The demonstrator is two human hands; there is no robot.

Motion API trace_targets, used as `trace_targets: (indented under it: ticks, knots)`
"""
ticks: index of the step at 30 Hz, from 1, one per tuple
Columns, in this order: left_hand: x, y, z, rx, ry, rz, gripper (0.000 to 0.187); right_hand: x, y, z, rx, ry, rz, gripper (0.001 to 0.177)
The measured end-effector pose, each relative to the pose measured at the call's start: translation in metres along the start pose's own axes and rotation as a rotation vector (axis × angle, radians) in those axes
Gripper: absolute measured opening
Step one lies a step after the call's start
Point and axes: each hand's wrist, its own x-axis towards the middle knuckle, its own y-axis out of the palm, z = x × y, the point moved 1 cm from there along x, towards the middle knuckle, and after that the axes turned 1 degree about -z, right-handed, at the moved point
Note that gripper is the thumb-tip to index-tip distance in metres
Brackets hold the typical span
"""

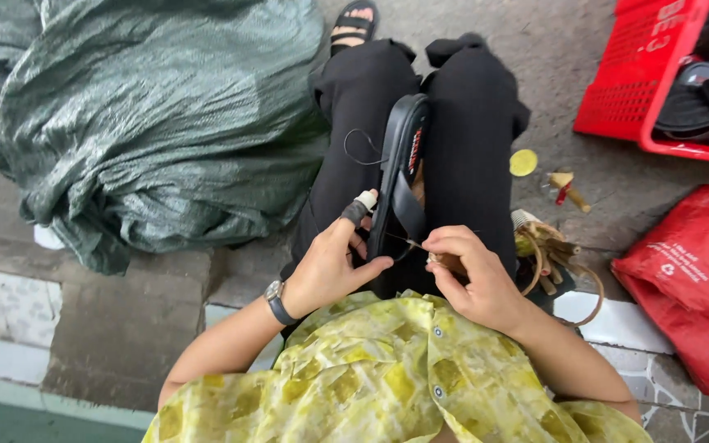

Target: Hand-stitching the sole of a black sandal using a needle and thread.

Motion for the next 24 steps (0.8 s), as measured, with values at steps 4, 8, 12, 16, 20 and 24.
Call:
trace_targets:
  ticks: [4, 8, 12, 16, 20, 24]
  knots:
    - [0.005, -0.007, -0.004, -0.074, -0.019, 0.066, 0.080, 0.020, 0.004, 0.022, -0.561, -0.175, 0.118, 0.037]
    - [0.007, -0.007, -0.001, -0.070, -0.035, 0.082, 0.080, 0.030, 0.004, 0.026, -0.654, -0.156, 0.200, 0.044]
    - [0.006, -0.007, 0.003, -0.078, -0.039, 0.092, 0.081, 0.026, 0.005, 0.016, -0.748, -0.192, 0.215, 0.047]
    - [0.008, -0.008, 0.001, -0.086, -0.051, 0.093, 0.081, 0.021, 0.006, 0.015, -1.004, -0.242, 0.221, 0.049]
    - [0.008, -0.007, 0.004, -0.100, -0.056, 0.087, 0.082, 0.015, 0.007, 0.002, -1.074, -0.263, 0.220, 0.051]
    - [0.008, -0.007, 0.005, -0.124, -0.058, 0.082, 0.081, 0.020, 0.009, 0.005, -1.055, -0.299, 0.163, 0.047]
